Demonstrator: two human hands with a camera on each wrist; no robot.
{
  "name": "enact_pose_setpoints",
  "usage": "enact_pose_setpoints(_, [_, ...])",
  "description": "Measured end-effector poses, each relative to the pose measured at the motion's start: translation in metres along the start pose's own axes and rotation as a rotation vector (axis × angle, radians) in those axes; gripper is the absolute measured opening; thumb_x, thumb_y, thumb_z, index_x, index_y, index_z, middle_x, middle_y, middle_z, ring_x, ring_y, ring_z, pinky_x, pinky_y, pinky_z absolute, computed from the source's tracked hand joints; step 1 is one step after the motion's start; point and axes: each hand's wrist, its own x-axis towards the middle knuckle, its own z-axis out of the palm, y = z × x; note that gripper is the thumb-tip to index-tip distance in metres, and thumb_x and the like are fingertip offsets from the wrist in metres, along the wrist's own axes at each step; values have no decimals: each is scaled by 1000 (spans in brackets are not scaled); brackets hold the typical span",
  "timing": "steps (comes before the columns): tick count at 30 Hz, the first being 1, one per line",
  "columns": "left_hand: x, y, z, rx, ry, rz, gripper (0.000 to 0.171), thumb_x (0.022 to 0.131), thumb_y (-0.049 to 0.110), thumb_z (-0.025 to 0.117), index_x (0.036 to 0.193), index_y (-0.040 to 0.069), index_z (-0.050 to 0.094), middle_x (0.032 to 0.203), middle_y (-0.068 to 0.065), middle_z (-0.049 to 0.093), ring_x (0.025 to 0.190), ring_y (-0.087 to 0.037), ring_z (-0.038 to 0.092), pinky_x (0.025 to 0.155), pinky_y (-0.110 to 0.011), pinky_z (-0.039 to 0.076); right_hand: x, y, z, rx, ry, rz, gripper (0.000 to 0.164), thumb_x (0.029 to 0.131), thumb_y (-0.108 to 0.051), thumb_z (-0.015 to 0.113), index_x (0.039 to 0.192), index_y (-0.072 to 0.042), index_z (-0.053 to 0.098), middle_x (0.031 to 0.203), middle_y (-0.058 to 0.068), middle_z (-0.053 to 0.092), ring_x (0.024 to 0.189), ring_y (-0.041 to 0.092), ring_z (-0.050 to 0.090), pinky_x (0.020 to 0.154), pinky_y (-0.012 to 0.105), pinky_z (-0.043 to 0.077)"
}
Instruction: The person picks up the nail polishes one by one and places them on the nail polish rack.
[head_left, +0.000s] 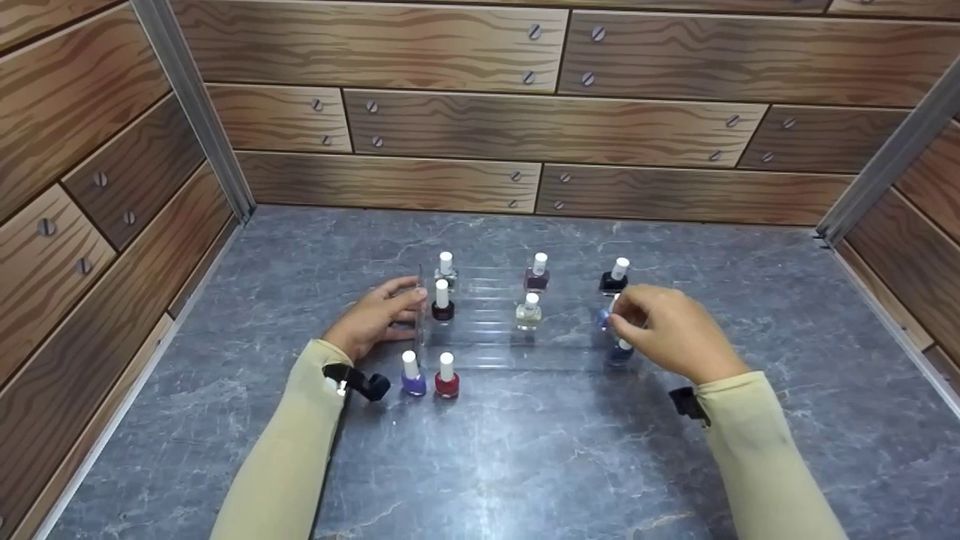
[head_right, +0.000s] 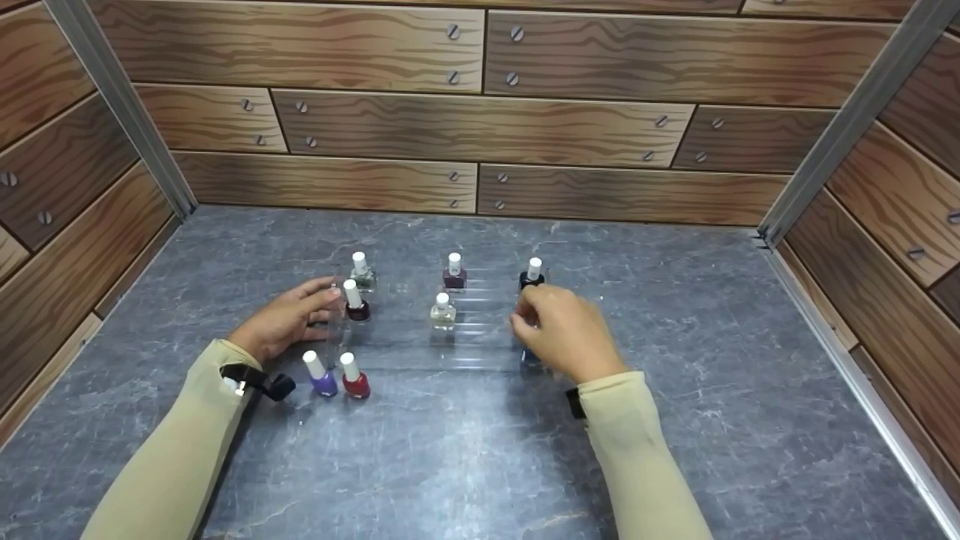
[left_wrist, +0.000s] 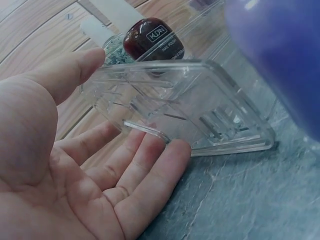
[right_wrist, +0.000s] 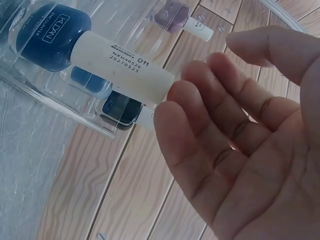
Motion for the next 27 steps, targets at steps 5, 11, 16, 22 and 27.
enact_pose_setpoints(5, [2, -1, 2, -4, 27, 7, 69, 99, 38, 71, 157, 16, 42, 137, -18, 59, 120, -31, 61, 97, -45, 60, -1, 0, -2, 6, 0, 1, 5, 98, -19, 68, 95, -16, 71, 86, -5, 69, 77, 12, 61, 71, 37, 55])
enact_pose_setpoints(11, [4, -4, 5, -12, 82, 15, 67, 99, 40, 70, 156, 15, 46, 141, -19, 58, 118, -29, 62, 94, -44, 61, 0, 1, -1, 9, -7, -4, 6, 98, -20, 68, 96, -16, 71, 87, -5, 69, 77, 12, 62, 72, 37, 56])
enact_pose_setpoints(16, [4, -6, 3, -9, 78, 11, 67, 98, 40, 71, 155, 16, 46, 142, -19, 58, 121, -30, 61, 95, -45, 61, 1, 0, 1, 3, 2, -6, 6, 98, -19, 68, 95, -16, 72, 86, -5, 69, 77, 12, 62, 71, 37, 56])
enact_pose_setpoints(22, [5, -4, 0, 7, 65, 11, 70, 97, 42, 71, 157, 16, 44, 146, -19, 55, 127, -34, 58, 97, -45, 60, 5, -19, 6, 27, 80, -21, 8, 98, -17, 68, 91, -14, 67, 80, -4, 63, 68, 12, 55, 62, 30, 52])
enact_pose_setpoints(27, [5, -5, 3, 4, 64, 13, 70, 97, 42, 72, 156, 17, 45, 144, -19, 56, 125, -33, 59, 96, -45, 60, 8, -55, 30, 220, 11, -121, 3, 96, -11, 68, 99, -12, 68, 89, -4, 67, 78, 9, 62, 70, 25, 59])
